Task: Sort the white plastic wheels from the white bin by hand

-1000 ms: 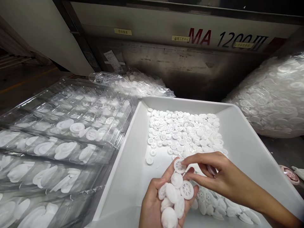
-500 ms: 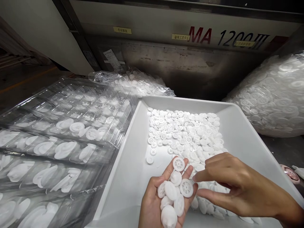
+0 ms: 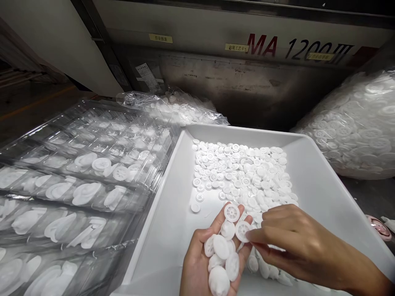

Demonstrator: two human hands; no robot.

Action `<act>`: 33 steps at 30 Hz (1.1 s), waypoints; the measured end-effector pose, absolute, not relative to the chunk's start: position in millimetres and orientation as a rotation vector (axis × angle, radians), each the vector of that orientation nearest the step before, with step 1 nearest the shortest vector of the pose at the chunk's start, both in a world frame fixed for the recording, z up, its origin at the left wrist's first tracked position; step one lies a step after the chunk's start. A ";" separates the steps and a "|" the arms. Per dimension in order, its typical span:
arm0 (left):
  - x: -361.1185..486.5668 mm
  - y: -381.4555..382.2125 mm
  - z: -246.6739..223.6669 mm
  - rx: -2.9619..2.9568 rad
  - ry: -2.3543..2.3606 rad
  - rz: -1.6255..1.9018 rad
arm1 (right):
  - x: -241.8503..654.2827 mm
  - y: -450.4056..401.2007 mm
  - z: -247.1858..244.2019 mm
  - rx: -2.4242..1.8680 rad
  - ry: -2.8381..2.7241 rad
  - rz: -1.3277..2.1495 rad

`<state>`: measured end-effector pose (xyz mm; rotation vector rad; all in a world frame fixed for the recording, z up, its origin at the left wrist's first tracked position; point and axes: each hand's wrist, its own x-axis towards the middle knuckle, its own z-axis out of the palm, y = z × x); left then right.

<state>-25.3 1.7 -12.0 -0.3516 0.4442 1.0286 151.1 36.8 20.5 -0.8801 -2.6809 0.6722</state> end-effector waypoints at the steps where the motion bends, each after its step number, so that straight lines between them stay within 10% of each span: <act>1: -24.9 1.8 -12.3 -0.354 0.459 1.040 | 152.5 37.2 20.1 -0.888 -2.677 0.624; 33: -20.5 10.6 4.5 -0.414 0.864 1.134 | 164.2 43.4 32.0 -1.410 -2.639 1.167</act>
